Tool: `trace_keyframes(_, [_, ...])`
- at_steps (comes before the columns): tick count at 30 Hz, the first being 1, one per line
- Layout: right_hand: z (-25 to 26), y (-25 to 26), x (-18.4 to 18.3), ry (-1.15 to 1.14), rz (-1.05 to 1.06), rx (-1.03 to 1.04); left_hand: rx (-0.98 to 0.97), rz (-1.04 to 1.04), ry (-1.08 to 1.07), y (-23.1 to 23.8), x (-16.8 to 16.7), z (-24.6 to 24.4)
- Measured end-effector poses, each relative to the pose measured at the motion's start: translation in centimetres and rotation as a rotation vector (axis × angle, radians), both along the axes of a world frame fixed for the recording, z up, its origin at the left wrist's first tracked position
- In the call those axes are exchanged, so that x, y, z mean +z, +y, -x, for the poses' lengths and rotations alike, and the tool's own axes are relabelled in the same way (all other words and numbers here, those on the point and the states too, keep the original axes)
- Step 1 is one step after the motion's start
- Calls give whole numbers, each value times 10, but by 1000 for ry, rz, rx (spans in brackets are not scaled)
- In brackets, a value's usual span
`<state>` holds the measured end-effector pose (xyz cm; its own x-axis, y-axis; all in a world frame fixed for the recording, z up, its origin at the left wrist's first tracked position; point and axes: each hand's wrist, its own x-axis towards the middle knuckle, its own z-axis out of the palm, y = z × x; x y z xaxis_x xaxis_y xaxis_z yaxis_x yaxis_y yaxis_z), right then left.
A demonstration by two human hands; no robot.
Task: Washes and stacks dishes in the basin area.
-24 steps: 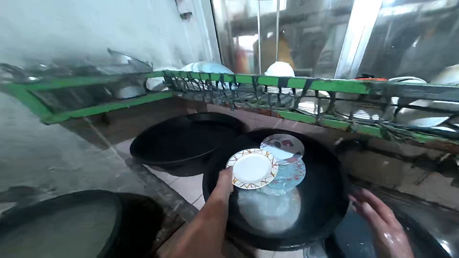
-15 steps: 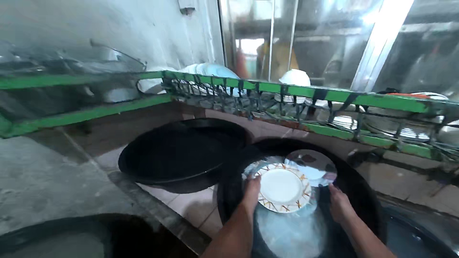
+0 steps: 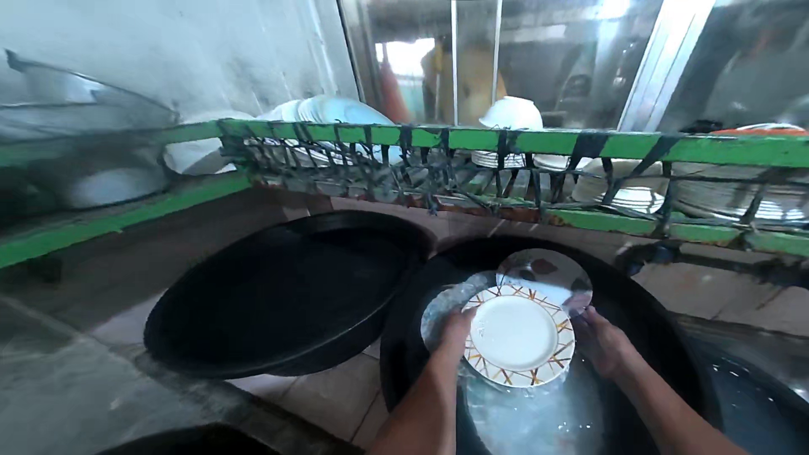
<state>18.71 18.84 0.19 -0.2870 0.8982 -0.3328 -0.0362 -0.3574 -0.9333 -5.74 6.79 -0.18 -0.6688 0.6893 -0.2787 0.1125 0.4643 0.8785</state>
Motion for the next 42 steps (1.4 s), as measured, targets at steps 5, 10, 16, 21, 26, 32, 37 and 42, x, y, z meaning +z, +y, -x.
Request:
trace_keyframes(5, [-6,12,6,137,81,-70,139,-81,-57,1,2,11])
trace_keyframes(10, [-9,23,-4,100,2,-65,-20,-3,-104,2,-11,7])
trace_keyframes(16, [-8,20,2,-45,-90,-142,44,-108,-179,-3,-9,7])
trace_keyframes(21, [-3,16,-1,-338,-127,157,110,-25,-233,4,-11,9])
trace_keyframes(26, [-4,0,9,-577,-367,469,65,32,-233,6,-12,1])
trace_keyframes(32, [4,3,5,39,152,71,94,78,-215,5,-13,2])
trace_keyframes(37, [0,20,-18,-331,-85,82,107,33,-290,6,-12,2])
trace_keyframes(42, [-4,15,-12,-1097,-283,656,129,54,-267,10,-10,2])
